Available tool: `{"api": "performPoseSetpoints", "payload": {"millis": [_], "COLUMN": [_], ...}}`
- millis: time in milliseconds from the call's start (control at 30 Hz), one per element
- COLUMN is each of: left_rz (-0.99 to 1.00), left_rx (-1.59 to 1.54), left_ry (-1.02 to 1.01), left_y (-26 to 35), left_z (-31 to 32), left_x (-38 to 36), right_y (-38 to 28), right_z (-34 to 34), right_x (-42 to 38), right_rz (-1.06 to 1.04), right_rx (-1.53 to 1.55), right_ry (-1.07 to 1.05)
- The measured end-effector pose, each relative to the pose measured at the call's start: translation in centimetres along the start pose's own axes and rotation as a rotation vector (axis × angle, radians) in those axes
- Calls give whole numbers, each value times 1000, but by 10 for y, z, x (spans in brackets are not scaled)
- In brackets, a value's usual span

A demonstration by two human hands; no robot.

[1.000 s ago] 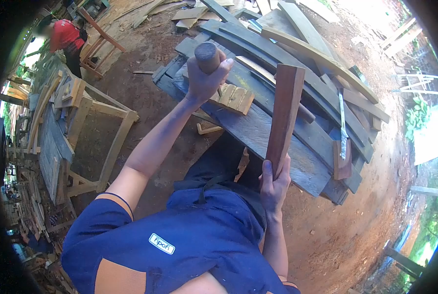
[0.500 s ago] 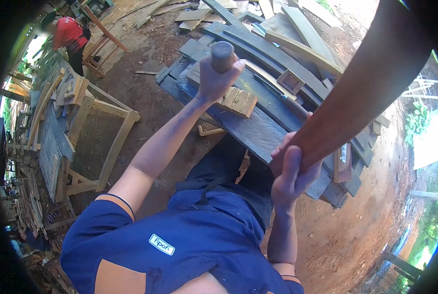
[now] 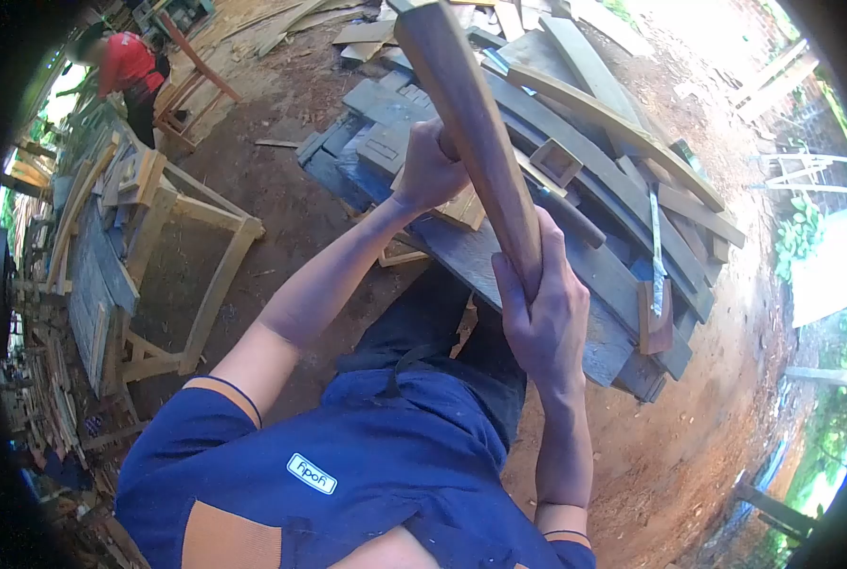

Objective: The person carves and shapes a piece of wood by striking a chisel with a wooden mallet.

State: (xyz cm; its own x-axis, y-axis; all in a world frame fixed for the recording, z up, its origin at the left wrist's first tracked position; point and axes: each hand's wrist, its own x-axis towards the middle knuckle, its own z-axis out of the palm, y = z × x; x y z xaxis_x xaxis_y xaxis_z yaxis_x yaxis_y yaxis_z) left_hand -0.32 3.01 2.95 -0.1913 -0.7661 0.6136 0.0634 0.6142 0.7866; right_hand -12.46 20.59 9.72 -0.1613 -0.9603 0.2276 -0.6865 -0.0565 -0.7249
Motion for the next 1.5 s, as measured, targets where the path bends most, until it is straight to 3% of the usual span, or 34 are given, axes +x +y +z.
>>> {"api": "performPoseSetpoints", "payload": {"millis": [67,133,267,300,400,600,700,833,900,967,1067,1167,1500], "left_rz": [-6,24,74,119,103,343,363,293,89,28,-137,-180,-144], "left_rx": [-38,90,117,97,158,315,407,202,1,-29,-104,-211,-141], "left_ry": [-18,-38,-75,-67,-132,-386,-486,-214,-50,106,121,117,119], "left_y": [-1,-2,-9,-9,2,3,-4,-4,-5,-10,-12,-5,-19], "left_z": [3,1,9,13,19,46,49,31,14,-6,-25,-26,-23], "left_x": [4,0,-4,0,-13,-45,-52,-20,1,14,16,10,8], "right_y": [4,11,18,23,37,76,81,90,89,88,87,83,86], "right_z": [-1,8,13,16,28,33,30,26,23,23,26,28,33], "right_x": [-3,-19,-13,-17,-38,-67,-78,-88,-88,-85,-84,-82,-85], "right_rz": [-27,-50,81,74,286,350,382,461,452,441,439,431,448], "right_rx": [-16,251,171,167,549,543,551,596,607,618,619,585,519], "right_ry": [13,296,57,71,171,203,239,255,261,265,266,233,161]}}
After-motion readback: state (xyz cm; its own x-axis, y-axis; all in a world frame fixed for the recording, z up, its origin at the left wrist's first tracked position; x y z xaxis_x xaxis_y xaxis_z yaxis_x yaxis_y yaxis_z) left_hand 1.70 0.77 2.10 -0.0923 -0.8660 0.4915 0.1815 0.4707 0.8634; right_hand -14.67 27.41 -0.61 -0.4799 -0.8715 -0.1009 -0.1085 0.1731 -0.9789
